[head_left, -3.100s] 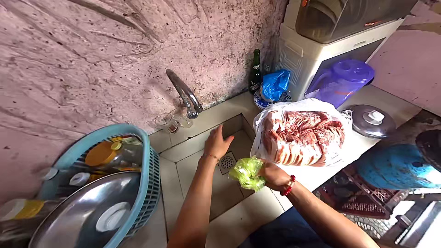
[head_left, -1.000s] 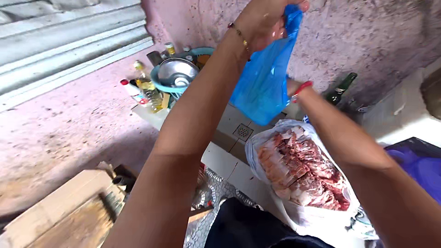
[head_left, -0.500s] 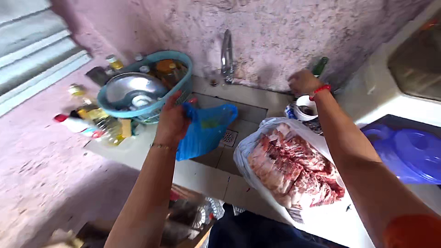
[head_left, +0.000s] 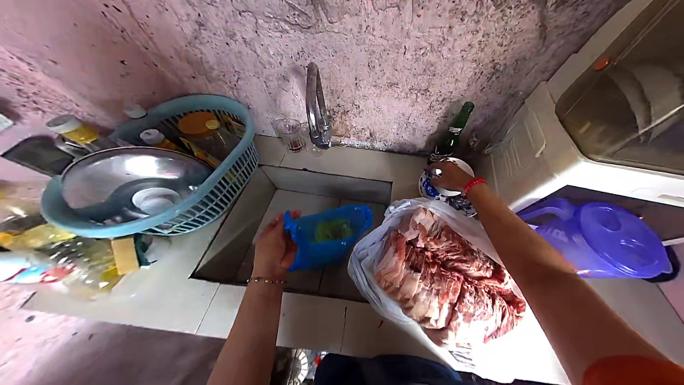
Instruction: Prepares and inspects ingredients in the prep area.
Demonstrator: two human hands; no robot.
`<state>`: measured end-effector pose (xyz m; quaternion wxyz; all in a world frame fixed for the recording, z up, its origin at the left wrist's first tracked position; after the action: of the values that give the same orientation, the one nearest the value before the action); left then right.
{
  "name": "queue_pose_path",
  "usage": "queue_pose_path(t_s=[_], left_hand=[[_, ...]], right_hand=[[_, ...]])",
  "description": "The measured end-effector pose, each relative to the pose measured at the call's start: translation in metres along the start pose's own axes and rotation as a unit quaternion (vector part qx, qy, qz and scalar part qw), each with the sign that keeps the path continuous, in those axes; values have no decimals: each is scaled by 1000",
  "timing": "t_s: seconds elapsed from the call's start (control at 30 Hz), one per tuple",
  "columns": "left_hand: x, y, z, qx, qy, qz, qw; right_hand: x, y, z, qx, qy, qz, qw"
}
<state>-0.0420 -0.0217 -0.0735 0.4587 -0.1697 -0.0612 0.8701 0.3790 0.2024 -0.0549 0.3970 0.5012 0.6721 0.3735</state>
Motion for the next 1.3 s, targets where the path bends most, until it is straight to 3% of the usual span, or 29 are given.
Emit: queue_pose_path(t_s=[0.07, 0.13, 0.2, 0.27, 0.33, 0.4, 0.47, 0.53, 0.63, 0.77, 0.83, 0.97, 1.0, 1.17, 1.3], left_hand=[[-1, 1, -24, -19, 20, 17, 999], [-3, 5, -44, -51, 42, 19, 998], [-7, 10, -54, -78, 65, 22, 995], [-13, 16, -62, -87, 82, 22, 993], [-14, 15, -65, -84, 86, 3, 993], [-12, 14, -61, -79, 73, -6, 994], [-11, 17, -58, -71, 63, 4, 996], [-10, 19, -58, -69, 61, 10, 996], [-10, 20, -57, -75, 72, 15, 994], [-17, 28, -50, -46, 76, 1, 996], [-18, 26, -51, -27, 66, -12, 997], [-17, 14, -52, -21, 60, -16, 998], [-16, 10, -53, -22, 64, -18, 998], [-12, 10, -56, -35, 66, -7, 997], [-14, 28, -50, -42, 63, 17, 997]], right_hand=[[2, 3, -4, -24, -1, 12, 1000], [-15, 43, 5, 14, -73, 76, 994], [-33, 87, 29, 154, -141, 164, 964], [-48, 102, 54, 296, -196, 193, 915], [-65, 108, 59, 371, -202, 207, 883], [-82, 120, 39, 386, -154, 200, 887], [-93, 109, 13, 354, -102, 122, 922], [-96, 69, 8, 312, -87, 10, 946], [-94, 21, 40, 225, -107, -83, 965], [-107, 24, 60, 57, -119, -177, 975], [-106, 40, 72, 97, -142, -153, 973], [-83, 74, 95, 169, -269, 68, 946], [-70, 71, 100, 153, -293, 83, 940], [-21, 33, 118, -2, -344, 44, 938], [-18, 38, 113, 20, -345, 47, 937]])
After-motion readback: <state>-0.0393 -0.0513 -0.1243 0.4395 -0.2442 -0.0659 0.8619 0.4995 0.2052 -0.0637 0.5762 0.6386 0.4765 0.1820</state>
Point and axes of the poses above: each hand's wrist, its own x-axis towards the middle knuckle, its own y-axis out of the back of the hand, z = x × y, the point moved 10 cm from there along x, towards the middle knuckle, and after that the axes turned 9 degrees about -y, right-handed, at the moved point
